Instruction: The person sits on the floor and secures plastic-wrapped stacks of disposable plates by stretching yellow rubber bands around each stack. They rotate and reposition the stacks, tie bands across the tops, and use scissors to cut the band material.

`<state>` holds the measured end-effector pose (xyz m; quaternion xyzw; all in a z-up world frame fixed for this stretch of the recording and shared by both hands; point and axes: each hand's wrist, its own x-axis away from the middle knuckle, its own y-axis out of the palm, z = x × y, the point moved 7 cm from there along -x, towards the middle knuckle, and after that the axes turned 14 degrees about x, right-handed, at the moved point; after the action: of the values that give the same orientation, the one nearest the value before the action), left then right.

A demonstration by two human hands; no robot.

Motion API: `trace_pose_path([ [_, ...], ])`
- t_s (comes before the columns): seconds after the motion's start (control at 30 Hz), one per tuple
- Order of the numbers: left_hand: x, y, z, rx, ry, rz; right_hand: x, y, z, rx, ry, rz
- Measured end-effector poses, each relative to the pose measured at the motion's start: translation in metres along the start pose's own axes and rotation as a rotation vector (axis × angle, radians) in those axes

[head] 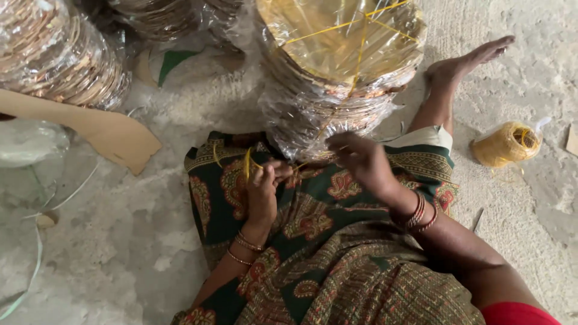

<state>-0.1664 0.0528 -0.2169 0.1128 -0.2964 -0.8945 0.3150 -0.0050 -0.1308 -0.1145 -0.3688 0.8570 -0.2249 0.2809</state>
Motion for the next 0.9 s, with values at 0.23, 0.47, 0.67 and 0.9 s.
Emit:
trace_pose_path([
  [0.23,-0.014,-0.016,-0.009,0.062,-0.047,0.095,-0.026,0.008,-0.006,-0.587,0.197,-0.031],
  [0.47,-0.031,-0.018,0.001,0.055,-0.016,0.108,-0.035,0.048,0.023,-0.528,0.283,-0.379],
  [0.67,-0.075,-0.016,0.024,0.104,0.128,0.072,-0.043,0.059,0.007,-0.139,-0.088,-0.513],
  [0.9,-0.094,-0.01,0.023,0.072,0.194,-0.013,-0.032,0.046,0.024,0.739,-0.37,-0.217],
])
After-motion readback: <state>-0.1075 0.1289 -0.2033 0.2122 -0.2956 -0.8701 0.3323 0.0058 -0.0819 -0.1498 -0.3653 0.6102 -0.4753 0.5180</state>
